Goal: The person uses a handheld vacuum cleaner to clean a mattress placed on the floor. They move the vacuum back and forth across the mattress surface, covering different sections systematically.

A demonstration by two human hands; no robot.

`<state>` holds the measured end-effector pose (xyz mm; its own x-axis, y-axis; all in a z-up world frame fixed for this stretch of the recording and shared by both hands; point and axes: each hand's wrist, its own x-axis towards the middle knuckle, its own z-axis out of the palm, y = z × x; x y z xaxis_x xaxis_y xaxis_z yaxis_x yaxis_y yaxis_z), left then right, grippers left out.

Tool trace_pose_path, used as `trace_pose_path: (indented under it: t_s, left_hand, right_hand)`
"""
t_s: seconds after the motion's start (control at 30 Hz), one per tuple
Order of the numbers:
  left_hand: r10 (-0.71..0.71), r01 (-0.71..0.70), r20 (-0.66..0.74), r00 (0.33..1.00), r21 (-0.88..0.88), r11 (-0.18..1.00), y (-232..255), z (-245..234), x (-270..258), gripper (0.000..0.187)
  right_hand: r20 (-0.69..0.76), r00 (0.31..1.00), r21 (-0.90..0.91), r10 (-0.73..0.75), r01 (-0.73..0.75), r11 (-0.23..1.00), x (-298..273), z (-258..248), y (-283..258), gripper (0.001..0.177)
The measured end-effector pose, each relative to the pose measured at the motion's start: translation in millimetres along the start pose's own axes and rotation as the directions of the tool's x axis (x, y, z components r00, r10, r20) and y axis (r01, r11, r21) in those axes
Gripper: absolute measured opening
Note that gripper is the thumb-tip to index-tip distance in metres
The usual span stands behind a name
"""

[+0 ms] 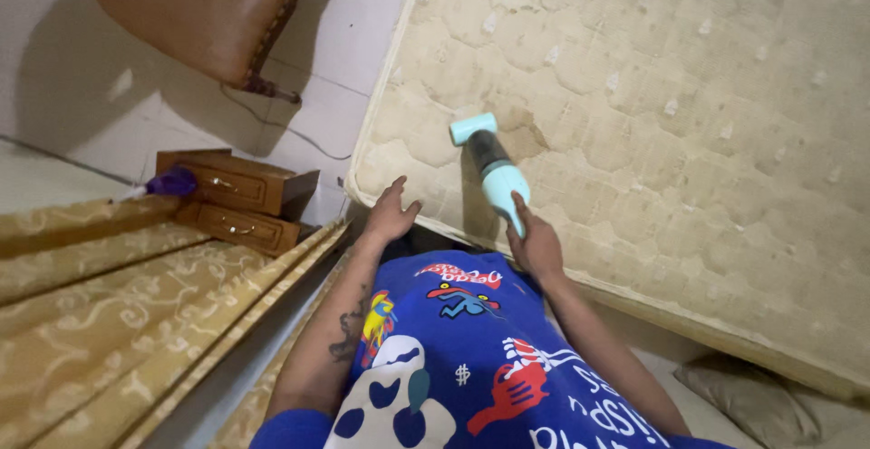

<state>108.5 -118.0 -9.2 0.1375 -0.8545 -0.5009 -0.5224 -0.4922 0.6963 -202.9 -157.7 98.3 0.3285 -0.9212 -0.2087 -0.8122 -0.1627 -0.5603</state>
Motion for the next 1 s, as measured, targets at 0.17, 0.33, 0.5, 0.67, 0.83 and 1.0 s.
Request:
trace_pose_path:
  t_s: [0.17, 0.33, 0.5, 0.67, 0.83, 1.0]
  left_hand:
    - [0.036, -0.036, 0.02, 0.999, 0.004, 0.999, -6.5, -20.5, 11.4, 0.08]
    - [0.081, -0.081, 0.02, 0.996, -0.029, 0.996, -5.0, -44.9, 18.1, 0.08]
    - [0.164, -0.164, 0.034, 0.986, 0.0, 0.987, -16.4, -58.4, 32.3, 0.08]
    - [0.143, -0.153, 0.121, 0.982, 0.07, 0.986, -24.0, -63.8, 34.5, 0.082]
    - [0.158, -0.166, 0.134, 0.978, 0.057, 0.984, -32.5, -74.9, 28.8, 0.082]
    - [0.217, -0.223, 0.075, 0.973, 0.08, 0.971, -43.8, -88.5, 26.2, 0.08]
  right_hand:
    - [0.024, 0.984, -0.014, 0.174, -0.174, 0.985, 10.6, 22.7, -24.6, 0.07]
    - [-0.07, 0.98, 0.027, 0.187, -0.185, 0.982, 53.1, 45.1, -47.6, 0.071]
    - [-0.068, 0.952, 0.053, 0.299, -0.296, 0.954, 63.7, 53.9, -76.0, 0.069]
    - [-0.12, 0.948, 0.149, 0.295, -0.277, 0.949, 41.7, 67.5, -95.3, 0.073]
    - [-0.142, 0.923, 0.124, 0.359, -0.343, 0.931, 53.7, 84.0, -98.8, 0.071]
    - [-0.165, 0.892, 0.123, 0.421, -0.405, 0.906, 93.2, 92.2, -94.0, 0.072]
